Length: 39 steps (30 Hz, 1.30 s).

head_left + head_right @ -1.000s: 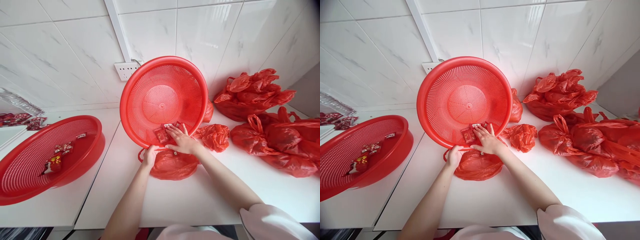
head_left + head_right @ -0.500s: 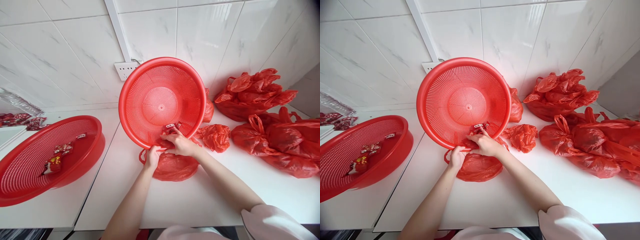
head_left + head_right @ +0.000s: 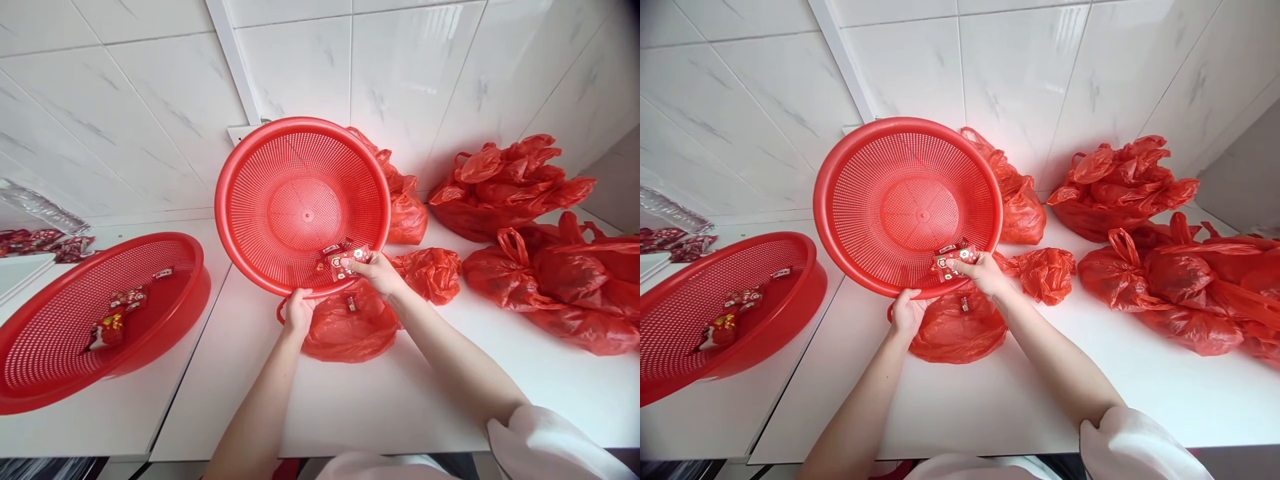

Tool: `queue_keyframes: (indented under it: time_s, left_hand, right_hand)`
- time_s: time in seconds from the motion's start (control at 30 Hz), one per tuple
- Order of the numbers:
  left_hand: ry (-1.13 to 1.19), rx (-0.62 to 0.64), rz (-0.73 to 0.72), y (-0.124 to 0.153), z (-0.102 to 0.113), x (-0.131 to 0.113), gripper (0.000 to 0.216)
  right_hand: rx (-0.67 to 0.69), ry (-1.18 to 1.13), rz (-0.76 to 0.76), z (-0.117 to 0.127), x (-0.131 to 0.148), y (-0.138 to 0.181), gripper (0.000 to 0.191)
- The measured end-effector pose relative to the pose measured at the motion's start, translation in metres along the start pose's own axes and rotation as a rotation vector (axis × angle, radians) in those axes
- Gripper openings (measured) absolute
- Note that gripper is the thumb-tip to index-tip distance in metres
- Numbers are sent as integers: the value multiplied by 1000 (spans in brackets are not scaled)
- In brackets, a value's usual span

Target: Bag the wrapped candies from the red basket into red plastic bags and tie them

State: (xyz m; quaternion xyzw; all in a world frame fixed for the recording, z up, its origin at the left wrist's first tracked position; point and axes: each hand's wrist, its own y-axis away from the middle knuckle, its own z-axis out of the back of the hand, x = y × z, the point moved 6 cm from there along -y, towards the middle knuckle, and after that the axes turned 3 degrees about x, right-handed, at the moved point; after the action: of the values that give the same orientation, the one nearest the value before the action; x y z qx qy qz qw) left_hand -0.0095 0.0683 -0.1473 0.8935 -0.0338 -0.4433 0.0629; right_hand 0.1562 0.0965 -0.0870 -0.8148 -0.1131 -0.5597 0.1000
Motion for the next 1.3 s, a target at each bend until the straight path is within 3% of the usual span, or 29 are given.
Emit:
queue_keyframes:
  time_s: [0.17,0.33,0.47,0.77,0.93,1.07,1.3]
  left_hand:
    - [12,38,16,1,-2,2,25]
    - [5,57,29,3,-5,2,28]
    - [-3,39,16,3,-5,0,33]
    - [-6,73,17,2,-5,1,32]
    - [-16,105,5,3,-9,-1,32]
    - [-7,91,9,3,-10,-3,34]
    - [-10,96,-5,4,-10,-4,33]
  right_hand:
    - [33,32,23,-2,3,1,32]
    - [-73,28,-102,3,-5,2,40]
    - [-24,-7,-180,-2,-11,1,46]
    - [-15,75,-92,0,-8,-2,48]
    - [-37,-21,-172,-1,-10,1,46]
    - [52,-69,-151,-7,-5,3,37]
    - [92,-34,-161,-10,-6,4,30]
